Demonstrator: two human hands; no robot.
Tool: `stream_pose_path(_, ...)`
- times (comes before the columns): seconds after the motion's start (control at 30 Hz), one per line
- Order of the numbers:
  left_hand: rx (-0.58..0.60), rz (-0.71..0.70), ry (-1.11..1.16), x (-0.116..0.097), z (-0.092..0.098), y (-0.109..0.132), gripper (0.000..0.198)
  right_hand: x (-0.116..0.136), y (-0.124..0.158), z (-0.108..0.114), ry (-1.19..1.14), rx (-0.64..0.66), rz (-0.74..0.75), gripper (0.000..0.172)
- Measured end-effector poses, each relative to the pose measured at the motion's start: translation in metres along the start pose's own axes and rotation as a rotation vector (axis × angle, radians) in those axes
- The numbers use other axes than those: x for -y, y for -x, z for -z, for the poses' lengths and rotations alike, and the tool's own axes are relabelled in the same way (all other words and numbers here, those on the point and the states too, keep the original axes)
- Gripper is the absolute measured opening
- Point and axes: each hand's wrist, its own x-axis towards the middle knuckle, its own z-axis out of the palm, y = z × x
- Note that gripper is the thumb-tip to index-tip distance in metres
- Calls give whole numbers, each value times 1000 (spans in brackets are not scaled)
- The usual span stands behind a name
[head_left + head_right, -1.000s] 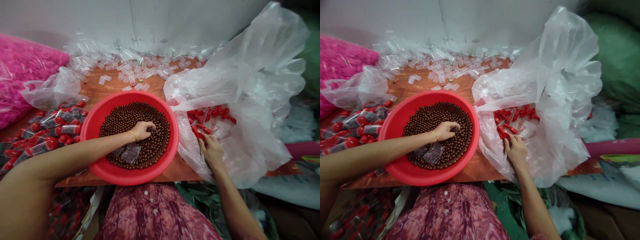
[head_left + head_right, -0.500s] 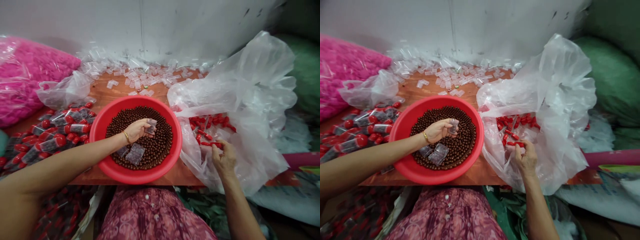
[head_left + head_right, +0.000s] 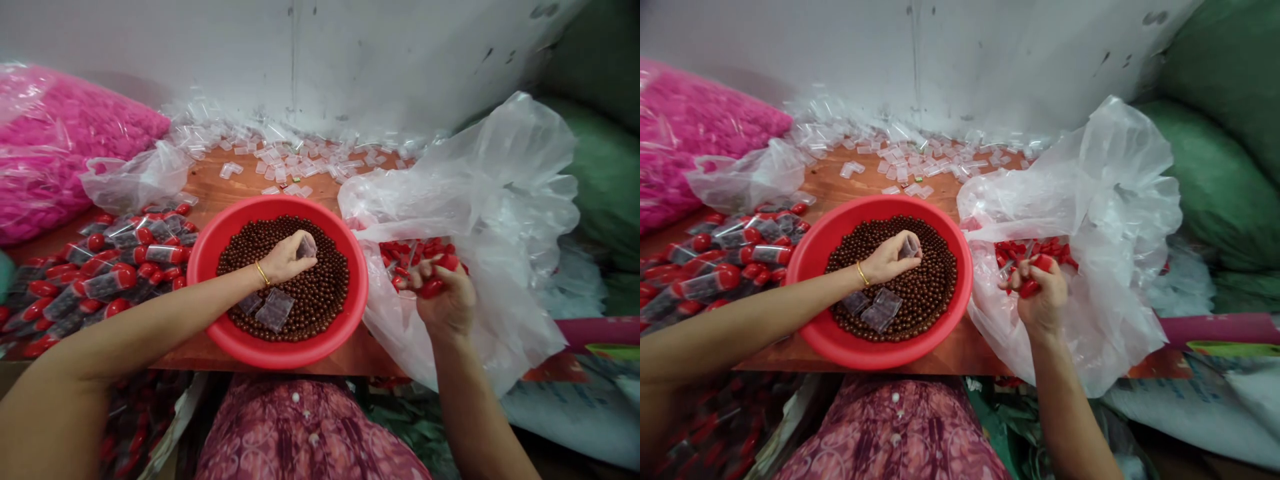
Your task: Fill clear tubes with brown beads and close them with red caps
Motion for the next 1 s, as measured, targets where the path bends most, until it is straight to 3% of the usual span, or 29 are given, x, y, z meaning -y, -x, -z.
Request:
stream_pose_path(0.1, 30, -71, -95, 0, 3, 0, 18, 14, 0, -32, 212, 189, 53, 12)
stream_pose_path(0.3, -40, -97, -185, 1, 12, -6, 17, 13, 1, -97, 1181, 834, 330, 7)
stream_pose_path(0.4, -77, -85, -211, 2, 17, -10, 15, 0, 2, -120, 1322, 1043, 318, 3)
stream_pose_path(0.47, -95, -66, -232, 1, 19, -11, 15, -9, 2, -129, 1287, 1100, 308, 12)
stream_pose_path(0.67, -124, 48, -322, 2, 23, -15, 16, -10, -13, -124, 1083, 1134, 287, 16)
stream_pose_path(0.87, -48, 59, -341, 7, 19, -17, 16, 16, -42, -120, 665, 669, 146, 30)
stream_pose_path(1.0, -15, 35, -335, 8, 14, -15, 19, 24, -47, -136, 686, 590, 194, 32)
